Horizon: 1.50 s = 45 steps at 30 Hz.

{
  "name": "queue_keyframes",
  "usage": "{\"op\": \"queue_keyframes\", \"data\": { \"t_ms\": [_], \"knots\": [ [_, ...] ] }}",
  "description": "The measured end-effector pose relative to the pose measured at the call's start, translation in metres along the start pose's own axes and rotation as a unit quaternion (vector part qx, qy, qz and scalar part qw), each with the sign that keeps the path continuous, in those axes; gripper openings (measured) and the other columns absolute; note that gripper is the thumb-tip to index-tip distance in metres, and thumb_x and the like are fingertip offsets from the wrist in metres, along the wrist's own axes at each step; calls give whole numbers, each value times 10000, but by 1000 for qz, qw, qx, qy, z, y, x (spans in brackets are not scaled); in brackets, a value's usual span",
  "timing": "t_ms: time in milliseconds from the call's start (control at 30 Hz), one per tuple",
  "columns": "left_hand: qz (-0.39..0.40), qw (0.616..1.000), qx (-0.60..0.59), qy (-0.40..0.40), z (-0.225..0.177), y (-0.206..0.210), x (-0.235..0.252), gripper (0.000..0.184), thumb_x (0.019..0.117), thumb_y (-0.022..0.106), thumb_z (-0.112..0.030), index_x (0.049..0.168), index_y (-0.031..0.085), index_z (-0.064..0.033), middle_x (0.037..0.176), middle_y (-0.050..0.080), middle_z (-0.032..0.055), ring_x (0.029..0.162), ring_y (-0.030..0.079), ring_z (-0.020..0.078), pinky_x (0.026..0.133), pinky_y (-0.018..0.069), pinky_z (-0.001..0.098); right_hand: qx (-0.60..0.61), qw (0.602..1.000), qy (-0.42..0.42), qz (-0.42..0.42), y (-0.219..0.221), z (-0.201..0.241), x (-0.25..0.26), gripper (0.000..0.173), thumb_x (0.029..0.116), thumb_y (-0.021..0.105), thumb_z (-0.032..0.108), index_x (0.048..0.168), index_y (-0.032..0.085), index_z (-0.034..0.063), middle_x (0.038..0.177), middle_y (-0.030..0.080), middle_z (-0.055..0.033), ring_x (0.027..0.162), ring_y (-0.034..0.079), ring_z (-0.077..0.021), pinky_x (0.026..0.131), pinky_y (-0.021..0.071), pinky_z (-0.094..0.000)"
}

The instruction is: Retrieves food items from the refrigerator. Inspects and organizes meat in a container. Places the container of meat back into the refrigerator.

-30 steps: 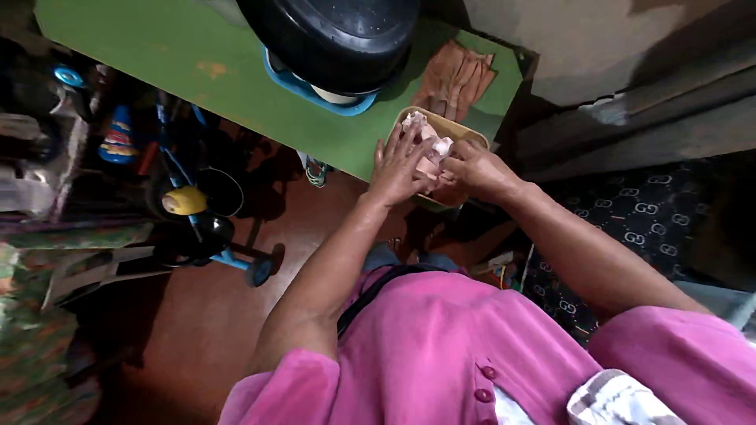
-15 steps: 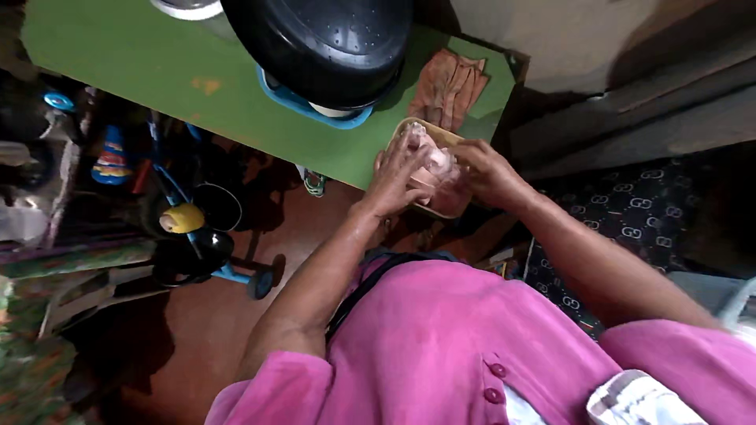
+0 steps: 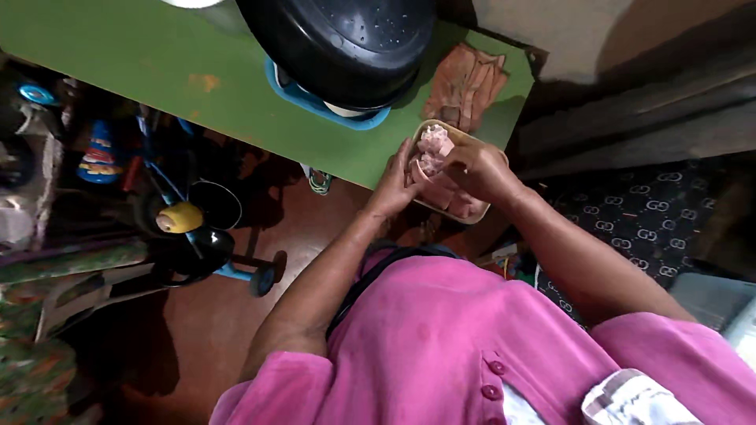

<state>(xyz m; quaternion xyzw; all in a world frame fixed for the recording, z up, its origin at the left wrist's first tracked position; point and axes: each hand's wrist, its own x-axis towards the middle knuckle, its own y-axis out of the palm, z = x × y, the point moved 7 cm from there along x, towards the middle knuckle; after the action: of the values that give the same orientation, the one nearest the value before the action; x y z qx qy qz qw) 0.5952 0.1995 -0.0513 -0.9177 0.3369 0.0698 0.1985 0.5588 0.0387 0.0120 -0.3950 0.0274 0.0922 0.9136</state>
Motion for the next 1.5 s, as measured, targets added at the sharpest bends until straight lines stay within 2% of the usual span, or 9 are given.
{"op": "queue_keyframes", "data": {
  "t_ms": [233,400,633,1000,1100,1167,1233,1333,1500],
  "knots": [
    [-51,996,-68,-27,22,-4,1,491,1079,486,-201,1534,429,-27,1480,504,214,1357,514,279,1140,428,443,-141,986,55,-72,43,17,-22,332,902,741,203,1126,690,-36,1110,628,-312,1068,607,-513,906,490,-655],
    [-62,997,-4,-48,8,-11,23,487,1051,571,-285,1456,531,-18,1375,586,213,1264,582,293,1088,469,453,-178,977,72,-93,53,32,-3,320,961,652,229,1069,684,-70,1151,619,-332,1084,613,-518,863,506,-631],
    [-2,996,54,-70,0,-7,52,469,1072,534,-313,1486,533,-92,1372,577,243,1276,562,361,1095,436,521,-183,963,197,21,58,31,14,457,959,651,282,1170,632,-122,1170,622,-333,1123,608,-511,863,489,-647],
    [-59,996,28,-64,3,-9,45,395,1070,541,-292,1360,646,-45,1267,628,208,1172,607,308,1037,475,469,-123,986,85,-77,60,20,11,371,852,750,276,962,669,-69,998,655,-250,987,656,-446,764,519,-608],
    [-61,996,26,-58,3,-9,46,393,1068,544,-292,1359,648,-48,1261,628,207,1162,610,302,1032,477,462,-117,988,96,-29,56,22,9,336,886,735,221,1035,668,-73,1095,648,-269,1058,645,-454,832,519,-623],
    [-56,996,28,-57,2,-9,47,399,1067,545,-298,1361,647,-48,1264,628,214,1175,605,312,1038,471,479,-69,992,107,-18,34,21,-1,361,907,743,191,1167,666,-48,1272,604,-280,1183,600,-456,969,479,-648],
    [-51,996,26,-62,5,-9,48,402,1066,544,-318,1354,655,-61,1273,630,206,1194,599,311,1048,468,488,-38,992,90,-75,-7,13,-24,339,943,724,176,1223,684,-11,1238,619,-254,1150,619,-394,1008,505,-565],
    [-54,996,23,-62,6,-8,47,403,1061,555,-325,1350,659,-65,1253,632,199,1174,603,301,1033,473,473,-38,982,102,-157,-53,-26,-67,206,986,642,102,1125,715,-32,1111,656,-233,1021,662,-311,927,560,-449],
    [-54,997,27,-54,4,-7,49,396,1066,545,-315,1329,664,-45,1244,632,199,1164,604,291,1034,471,457,0,979,106,-176,-36,-33,-98,159,963,644,46,1062,722,-51,1063,672,-220,953,677,-278,874,580,-418]
  ]
}}
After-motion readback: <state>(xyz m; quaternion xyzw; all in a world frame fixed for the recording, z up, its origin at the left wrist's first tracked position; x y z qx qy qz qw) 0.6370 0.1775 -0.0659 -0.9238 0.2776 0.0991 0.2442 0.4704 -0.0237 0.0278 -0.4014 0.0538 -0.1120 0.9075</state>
